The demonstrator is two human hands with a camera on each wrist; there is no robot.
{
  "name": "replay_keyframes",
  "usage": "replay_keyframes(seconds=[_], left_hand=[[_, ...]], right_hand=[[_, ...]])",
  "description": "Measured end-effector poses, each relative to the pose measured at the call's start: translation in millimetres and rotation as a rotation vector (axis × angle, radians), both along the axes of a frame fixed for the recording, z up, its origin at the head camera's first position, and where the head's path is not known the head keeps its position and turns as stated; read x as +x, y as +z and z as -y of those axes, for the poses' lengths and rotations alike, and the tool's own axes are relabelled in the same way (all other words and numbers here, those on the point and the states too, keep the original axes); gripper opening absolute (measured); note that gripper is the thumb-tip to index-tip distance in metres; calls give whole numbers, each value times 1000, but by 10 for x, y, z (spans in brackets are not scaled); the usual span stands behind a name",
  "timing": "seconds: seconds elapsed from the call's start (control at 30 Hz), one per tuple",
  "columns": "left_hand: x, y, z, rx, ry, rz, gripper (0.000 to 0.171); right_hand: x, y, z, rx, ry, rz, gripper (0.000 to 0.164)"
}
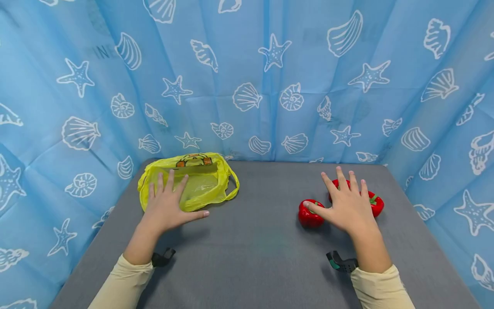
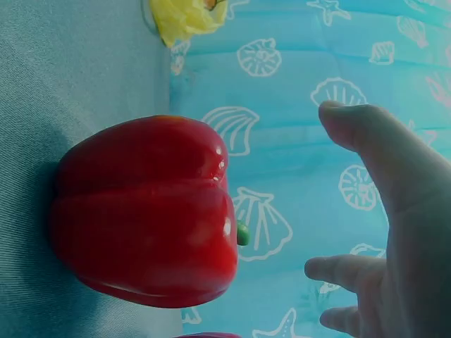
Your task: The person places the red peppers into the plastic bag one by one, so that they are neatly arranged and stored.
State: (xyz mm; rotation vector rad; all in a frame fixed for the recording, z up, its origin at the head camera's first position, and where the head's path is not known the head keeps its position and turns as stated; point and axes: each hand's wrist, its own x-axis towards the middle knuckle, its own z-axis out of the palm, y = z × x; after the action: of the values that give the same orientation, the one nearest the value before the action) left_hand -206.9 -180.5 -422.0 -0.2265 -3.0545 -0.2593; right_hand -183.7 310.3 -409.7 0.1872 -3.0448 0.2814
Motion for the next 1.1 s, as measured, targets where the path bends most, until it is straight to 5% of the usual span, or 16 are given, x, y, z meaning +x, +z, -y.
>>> replay_keyframes(seconds=[0.2,0.33,0.47,0.67,0.97,1.1], left_hand=[[-95,-30,138,97,-38,-39,123],[-125,-2,284,252,-74,-46,110],[-135,49,469,422,-87,-62,95],[-137,98,709,529,-26,-187,76],[-82,217,975,696,32,-319,53],[-49,256,1049,801,116,-361,49]], right_hand=[[28,0,-23,-31,25,-8,104],[60,24,-9,-78,37,-22,99],[107,59,-5,-237,67,-11,94],[180,56,-2,-415,81,-15,85],[232,-33,7,-539,55,-105,69],[235,-72,10,-569,55,-118,63]])
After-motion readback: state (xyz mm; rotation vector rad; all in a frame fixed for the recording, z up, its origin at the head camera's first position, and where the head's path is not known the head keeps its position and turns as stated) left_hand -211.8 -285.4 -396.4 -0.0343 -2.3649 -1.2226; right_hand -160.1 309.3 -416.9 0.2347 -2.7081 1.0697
